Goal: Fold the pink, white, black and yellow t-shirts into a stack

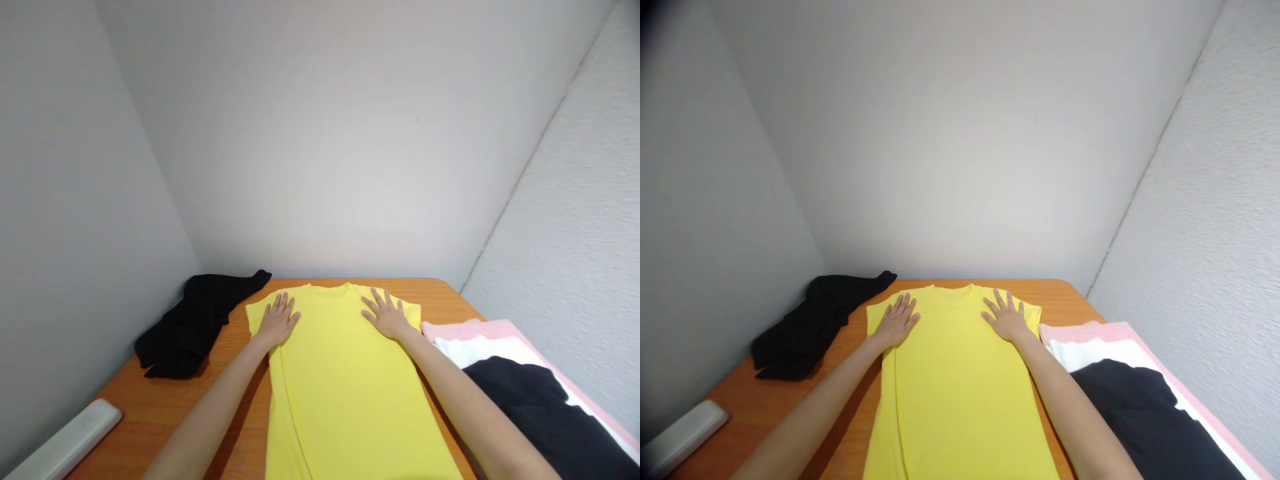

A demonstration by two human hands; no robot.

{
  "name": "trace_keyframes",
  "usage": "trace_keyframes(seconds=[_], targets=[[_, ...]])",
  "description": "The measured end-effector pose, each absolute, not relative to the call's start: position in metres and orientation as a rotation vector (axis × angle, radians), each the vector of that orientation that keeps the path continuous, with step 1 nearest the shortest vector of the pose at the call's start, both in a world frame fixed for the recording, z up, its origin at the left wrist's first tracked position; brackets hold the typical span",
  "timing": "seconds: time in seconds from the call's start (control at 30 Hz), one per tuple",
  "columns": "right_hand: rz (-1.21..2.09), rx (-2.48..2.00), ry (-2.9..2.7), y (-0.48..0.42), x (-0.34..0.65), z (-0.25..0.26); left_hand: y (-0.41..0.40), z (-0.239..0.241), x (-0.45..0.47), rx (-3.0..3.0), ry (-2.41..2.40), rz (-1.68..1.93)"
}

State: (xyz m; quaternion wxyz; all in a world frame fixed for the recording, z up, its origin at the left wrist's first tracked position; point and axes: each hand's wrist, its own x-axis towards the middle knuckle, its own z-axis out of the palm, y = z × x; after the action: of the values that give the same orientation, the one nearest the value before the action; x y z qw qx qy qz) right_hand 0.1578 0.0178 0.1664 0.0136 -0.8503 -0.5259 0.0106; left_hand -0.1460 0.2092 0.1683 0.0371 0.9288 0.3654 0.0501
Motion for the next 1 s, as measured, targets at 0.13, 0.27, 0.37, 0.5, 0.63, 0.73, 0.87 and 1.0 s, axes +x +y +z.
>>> trace_keyframes(seconds=[0.13, 0.27, 0.37, 0.5, 0.63, 0.73, 0.87, 1.0], targets=[[0.012, -2.652, -1.638, 0.041, 0.173, 0.162, 0.227, 0.168, -0.134, 2.879, 1.118, 0.16], [-0.024, -2.643, -1.66, 0.052, 0.179, 0.157, 0.234, 0.165, -0.128, 2.887, 1.121, 0.156], [-0.043, -2.642, -1.673, 0.051, 0.181, 0.153, 0.235, 0.162, -0.129, 2.907, 1.124, 0.17], [-0.076, -2.662, -1.669, 0.048, 0.177, 0.16, 0.23, 0.166, -0.13, 2.927, 1.149, 0.2], [-0.297, -2.686, -1.702, 0.047, 0.149, 0.187, 0.215, 0.186, -0.127, 2.957, 1.154, 0.26], [-0.439, -2.616, -1.753, 0.036, 0.106, 0.205, 0.193, 0.203, -0.127, 3.019, 1.056, 0.332], [-0.365, -2.424, -1.934, -0.017, 0.043, 0.212, 0.149, 0.215, -0.154, 3.058, 0.8, 0.436], [-0.34, -2.265, -2.053, -0.111, 0.011, 0.222, 0.106, 0.222, -0.214, 3.015, 0.544, 0.435]])
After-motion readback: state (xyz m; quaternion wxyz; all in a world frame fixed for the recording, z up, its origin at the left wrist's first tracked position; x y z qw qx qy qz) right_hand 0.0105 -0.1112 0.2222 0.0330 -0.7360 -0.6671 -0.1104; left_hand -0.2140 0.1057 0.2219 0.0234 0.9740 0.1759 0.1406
